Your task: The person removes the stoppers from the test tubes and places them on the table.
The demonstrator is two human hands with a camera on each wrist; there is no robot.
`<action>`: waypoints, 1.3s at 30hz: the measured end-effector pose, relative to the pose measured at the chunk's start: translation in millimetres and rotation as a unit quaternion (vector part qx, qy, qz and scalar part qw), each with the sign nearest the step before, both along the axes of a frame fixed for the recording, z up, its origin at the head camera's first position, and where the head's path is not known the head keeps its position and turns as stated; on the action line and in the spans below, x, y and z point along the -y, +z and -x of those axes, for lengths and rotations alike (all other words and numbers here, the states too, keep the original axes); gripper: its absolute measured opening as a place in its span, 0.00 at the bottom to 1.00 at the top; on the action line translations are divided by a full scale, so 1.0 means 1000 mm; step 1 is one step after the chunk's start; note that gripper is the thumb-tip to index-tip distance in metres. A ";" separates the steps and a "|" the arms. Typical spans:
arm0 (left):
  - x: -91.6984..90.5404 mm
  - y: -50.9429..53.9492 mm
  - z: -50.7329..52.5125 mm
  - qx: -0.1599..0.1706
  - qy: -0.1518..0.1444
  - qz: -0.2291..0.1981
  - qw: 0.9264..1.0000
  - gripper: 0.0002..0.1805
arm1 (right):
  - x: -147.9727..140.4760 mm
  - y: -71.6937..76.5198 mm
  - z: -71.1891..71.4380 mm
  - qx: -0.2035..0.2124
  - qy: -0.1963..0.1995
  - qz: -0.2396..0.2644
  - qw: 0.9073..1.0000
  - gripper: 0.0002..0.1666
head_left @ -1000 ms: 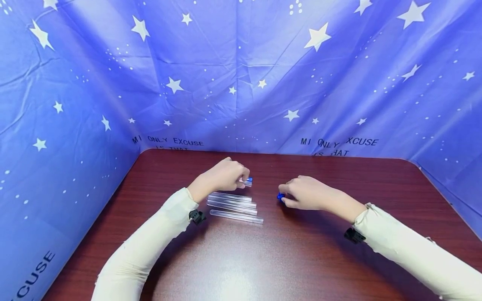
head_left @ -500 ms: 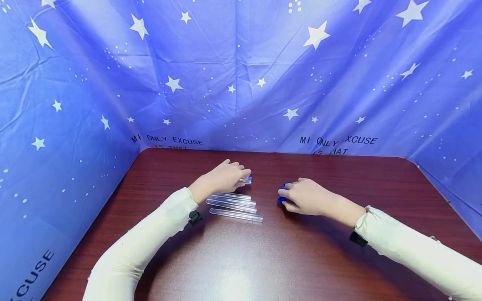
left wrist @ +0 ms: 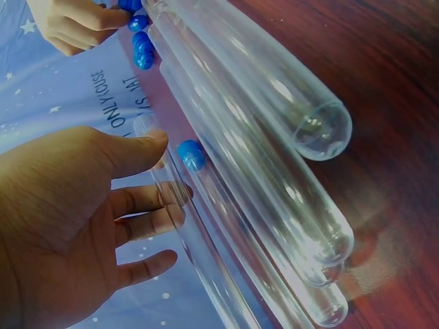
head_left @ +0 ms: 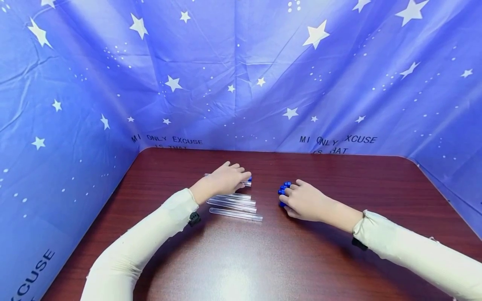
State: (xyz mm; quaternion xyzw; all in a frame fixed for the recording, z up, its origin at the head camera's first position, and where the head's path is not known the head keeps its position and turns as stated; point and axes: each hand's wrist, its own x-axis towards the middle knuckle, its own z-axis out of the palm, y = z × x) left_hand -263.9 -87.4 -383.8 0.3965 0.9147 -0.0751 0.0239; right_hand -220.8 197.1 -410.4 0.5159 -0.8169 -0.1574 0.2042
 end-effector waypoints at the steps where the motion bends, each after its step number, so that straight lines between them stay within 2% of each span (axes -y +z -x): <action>1: 0.000 0.000 0.000 0.000 0.000 0.001 1.000 0.12 | 0.000 0.000 0.000 0.000 -0.002 0.000 1.000 0.14; 8: 0.000 -0.004 -0.001 0.011 0.004 0.004 1.000 0.10 | -0.001 -0.004 -0.001 -0.003 -0.008 0.006 1.000 0.16; 19: 0.001 -0.011 0.001 0.013 0.007 0.007 1.000 0.16 | 0.002 -0.005 -0.001 0.003 -0.006 0.019 1.000 0.17; 23: 0.000 -0.012 0.002 0.022 0.016 0.007 1.000 0.15 | 0.003 -0.005 -0.002 0.010 -0.012 0.023 1.000 0.18; 31: 0.000 -0.015 0.002 0.018 0.018 0.004 1.000 0.12 | 0.005 -0.005 -0.002 0.021 -0.016 0.029 0.999 0.19; 39: -0.001 -0.016 0.003 0.027 0.024 -0.002 0.999 0.13 | 0.003 -0.006 -0.002 0.038 -0.030 0.033 0.998 0.18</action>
